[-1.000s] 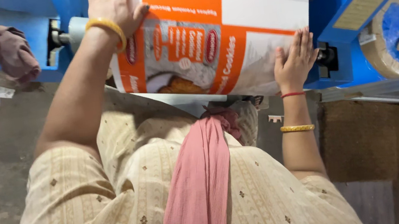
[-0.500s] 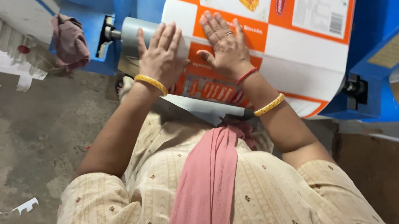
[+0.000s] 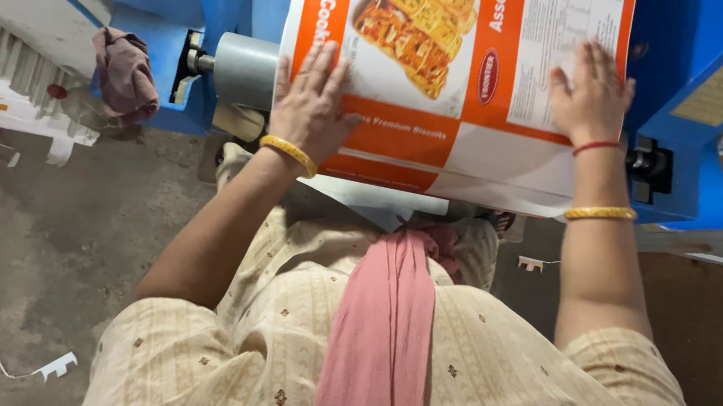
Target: The person wraps a large rectangular box with a printed label using a blue wrapping machine. They manually guide the label around the box, smoothing it with their hands to ensure it adheres properly to the surface.
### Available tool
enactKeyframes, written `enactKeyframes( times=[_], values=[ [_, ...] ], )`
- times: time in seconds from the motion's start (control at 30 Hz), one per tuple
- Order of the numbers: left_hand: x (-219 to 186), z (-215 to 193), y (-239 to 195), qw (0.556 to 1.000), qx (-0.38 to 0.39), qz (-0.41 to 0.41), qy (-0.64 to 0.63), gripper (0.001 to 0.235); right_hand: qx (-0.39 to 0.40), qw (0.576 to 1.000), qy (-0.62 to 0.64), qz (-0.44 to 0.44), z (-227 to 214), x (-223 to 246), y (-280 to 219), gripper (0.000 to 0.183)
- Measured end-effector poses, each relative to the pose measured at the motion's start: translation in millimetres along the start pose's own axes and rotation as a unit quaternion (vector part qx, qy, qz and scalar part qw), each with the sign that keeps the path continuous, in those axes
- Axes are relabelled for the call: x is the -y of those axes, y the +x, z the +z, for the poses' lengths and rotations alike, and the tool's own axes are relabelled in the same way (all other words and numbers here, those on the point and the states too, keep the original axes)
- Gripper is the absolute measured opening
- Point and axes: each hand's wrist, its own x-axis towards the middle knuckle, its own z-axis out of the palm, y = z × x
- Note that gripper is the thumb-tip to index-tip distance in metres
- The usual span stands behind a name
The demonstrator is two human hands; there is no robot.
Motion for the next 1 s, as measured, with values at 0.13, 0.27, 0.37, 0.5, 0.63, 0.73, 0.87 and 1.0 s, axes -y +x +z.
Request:
enactKeyframes(
  times=[0.13, 0.27, 0.37, 0.5, 0.63, 0.73, 0.87, 1.0],
  values=[
    [-52.7, 13.3, 15.4, 0.990, 0.030, 0.109, -0.079, 0.088, -0.026, 0.999, 0.008, 0.034, -3.1, -32.4, -21.7, 0.070],
    [-121.9, 42.3, 24.3, 0.949, 0.062, 0.300, -0.078, 0.085, -0.087, 0.996, -0.009, 0.007, 11.8, -41.8, -44.0, 0.069],
    [-145.0, 63.0, 38.6, 0.927, 0.041, 0.372, -0.039, 0.078, -0.121, 0.993, -0.010, 0.002, 22.0, -43.5, -71.1, 0.069],
    [-149.8, 71.4, 70.3, 0.924, -0.016, 0.381, -0.042, 0.076, -0.156, 0.988, -0.006, -0.004, 27.9, -41.6, -98.1, 0.071],
    [-140.8, 42.9, 98.4, 0.950, 0.062, 0.306, -0.021, 0.079, -0.157, 0.987, -0.023, 0.016, 35.2, -37.3, -116.3, 0.074],
    [-124.2, 18.9, 117.9, 0.968, 0.110, 0.226, -0.001, 0.076, -0.157, 0.987, -0.029, 0.025, 38.1, -34.1, -116.1, 0.076],
    [-77.0, -5.9, 134.1, 0.989, 0.081, 0.115, -0.036, 0.072, -0.143, 0.989, -0.021, 0.044, 34.5, -25.3, -105.6, 0.076],
    [-29.5, -30.9, 125.0, 0.996, 0.058, 0.047, -0.039, 0.066, -0.114, 0.991, -0.021, 0.064, 29.8, -13.4, -86.5, 0.078]
  ],
)
